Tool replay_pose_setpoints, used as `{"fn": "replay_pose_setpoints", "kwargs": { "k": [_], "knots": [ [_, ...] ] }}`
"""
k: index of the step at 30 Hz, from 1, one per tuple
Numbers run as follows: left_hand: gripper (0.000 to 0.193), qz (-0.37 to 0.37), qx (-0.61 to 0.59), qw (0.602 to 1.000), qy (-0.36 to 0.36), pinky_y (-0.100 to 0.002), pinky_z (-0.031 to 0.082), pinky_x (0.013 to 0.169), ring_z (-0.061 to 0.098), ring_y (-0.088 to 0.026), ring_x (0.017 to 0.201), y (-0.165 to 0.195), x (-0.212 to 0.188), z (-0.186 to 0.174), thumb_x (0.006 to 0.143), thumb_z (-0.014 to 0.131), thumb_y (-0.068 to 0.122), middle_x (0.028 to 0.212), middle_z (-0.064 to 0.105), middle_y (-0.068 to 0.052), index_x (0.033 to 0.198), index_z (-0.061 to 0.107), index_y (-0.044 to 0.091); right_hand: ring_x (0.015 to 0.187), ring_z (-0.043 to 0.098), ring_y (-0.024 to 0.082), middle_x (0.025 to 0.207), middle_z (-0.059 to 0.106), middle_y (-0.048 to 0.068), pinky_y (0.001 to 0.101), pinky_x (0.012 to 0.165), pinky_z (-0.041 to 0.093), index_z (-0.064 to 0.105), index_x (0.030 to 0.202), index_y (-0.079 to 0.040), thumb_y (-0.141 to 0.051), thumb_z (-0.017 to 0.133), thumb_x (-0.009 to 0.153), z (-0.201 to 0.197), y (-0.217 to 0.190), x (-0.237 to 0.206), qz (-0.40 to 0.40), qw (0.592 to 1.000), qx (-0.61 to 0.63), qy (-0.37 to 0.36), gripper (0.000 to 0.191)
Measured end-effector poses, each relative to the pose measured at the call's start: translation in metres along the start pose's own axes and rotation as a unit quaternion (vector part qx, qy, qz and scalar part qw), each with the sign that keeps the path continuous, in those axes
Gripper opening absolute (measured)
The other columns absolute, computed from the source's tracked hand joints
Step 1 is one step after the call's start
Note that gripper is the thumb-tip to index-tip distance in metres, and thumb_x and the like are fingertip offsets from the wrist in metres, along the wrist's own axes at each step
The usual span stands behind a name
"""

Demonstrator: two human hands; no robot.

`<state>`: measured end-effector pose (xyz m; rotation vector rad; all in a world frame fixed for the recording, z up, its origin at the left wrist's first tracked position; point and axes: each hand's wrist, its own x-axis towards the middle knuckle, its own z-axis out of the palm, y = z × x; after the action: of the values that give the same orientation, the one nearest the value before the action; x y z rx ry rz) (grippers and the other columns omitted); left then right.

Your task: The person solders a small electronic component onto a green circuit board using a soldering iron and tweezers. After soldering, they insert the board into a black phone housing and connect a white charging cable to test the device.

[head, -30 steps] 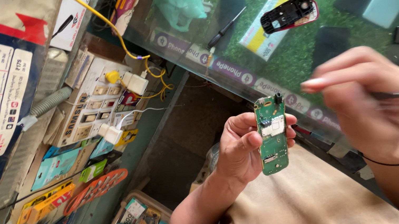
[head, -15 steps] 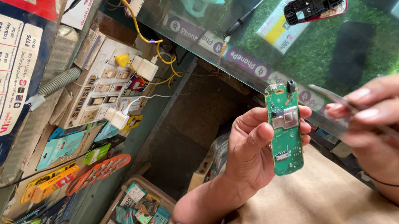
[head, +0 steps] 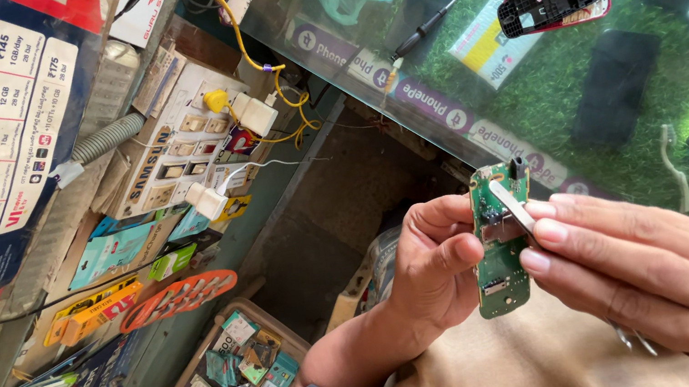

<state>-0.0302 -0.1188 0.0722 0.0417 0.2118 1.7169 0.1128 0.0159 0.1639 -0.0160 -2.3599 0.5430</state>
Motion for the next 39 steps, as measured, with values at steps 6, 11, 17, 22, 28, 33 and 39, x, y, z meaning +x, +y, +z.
{"fn": "replay_pose_setpoints", "kwargs": {
  "k": [6,11,17,22,28,33,39],
  "knots": [
    [0.032,-0.004,0.014,1.000,-0.012,-0.034,0.057,0.100,0.072,-0.021,0.110,0.0047,0.0000,0.0038,0.094,0.085,0.011,0.118,0.074,-0.016,0.119,0.073,-0.004,0.104,0.073,0.039,0.112,0.068,0.019,0.0501,0.090,0.057,0.076,0.103,0.004,0.000,0.080,0.082,-0.0007,0.0019,0.0024,-0.039,0.999,0.005,-0.008,0.022],
    [0.031,-0.002,0.033,0.999,-0.026,-0.032,0.056,0.100,0.071,-0.021,0.110,0.0083,-0.0015,0.0074,0.094,0.085,0.010,0.119,0.073,-0.017,0.118,0.074,-0.005,0.104,0.073,0.038,0.112,0.068,0.019,0.0498,0.089,0.058,0.076,0.103,0.005,0.000,0.079,0.081,-0.0005,0.0010,0.0032,-0.056,0.998,0.004,-0.002,0.022],
    [0.033,0.002,0.041,0.999,-0.027,-0.032,0.055,0.101,0.070,-0.021,0.110,0.0090,-0.0026,0.0073,0.092,0.086,0.010,0.120,0.073,-0.017,0.119,0.074,-0.005,0.103,0.073,0.038,0.111,0.069,0.020,0.0489,0.089,0.058,0.076,0.103,0.005,0.000,0.080,0.082,-0.0002,-0.0008,0.0042,-0.051,0.999,0.002,0.002,0.022],
    [0.030,0.007,0.032,0.999,-0.037,-0.032,0.055,0.101,0.070,-0.020,0.112,0.0080,-0.0028,0.0073,0.092,0.086,0.010,0.121,0.072,-0.016,0.116,0.074,-0.004,0.103,0.073,0.037,0.111,0.069,0.020,0.0484,0.089,0.058,0.076,0.103,0.005,0.000,0.080,0.082,0.0005,-0.0016,0.0050,-0.054,0.998,-0.002,0.007,0.023],
    [0.034,-0.002,0.035,0.999,-0.037,-0.033,0.055,0.101,0.070,-0.021,0.112,0.0099,-0.0027,0.0072,0.091,0.086,0.010,0.122,0.072,-0.017,0.120,0.074,-0.005,0.103,0.073,0.037,0.112,0.070,0.020,0.0477,0.090,0.058,0.076,0.104,0.004,0.000,0.080,0.082,0.0007,-0.0026,0.0019,-0.058,0.998,-0.012,0.006,0.023],
    [0.031,-0.001,0.032,0.999,-0.040,-0.033,0.055,0.102,0.070,-0.021,0.112,0.0098,-0.0030,0.0078,0.092,0.086,0.008,0.121,0.072,-0.017,0.117,0.074,-0.005,0.105,0.073,0.037,0.113,0.070,0.019,0.0469,0.091,0.062,0.076,0.104,0.003,-0.001,0.080,0.082,0.0003,-0.0030,0.0020,-0.056,0.998,-0.008,0.009,0.023],
    [0.033,0.003,0.026,0.999,-0.036,-0.033,0.055,0.102,0.070,-0.022,0.112,0.0098,-0.0010,0.0080,0.091,0.085,0.007,0.121,0.071,-0.017,0.120,0.074,-0.003,0.106,0.073,0.036,0.113,0.070,0.017,0.0476,0.090,0.061,0.076,0.105,0.001,-0.002,0.081,0.082,-0.0010,-0.0037,0.0031,-0.040,0.999,-0.005,-0.003,0.024]
  ]
}}
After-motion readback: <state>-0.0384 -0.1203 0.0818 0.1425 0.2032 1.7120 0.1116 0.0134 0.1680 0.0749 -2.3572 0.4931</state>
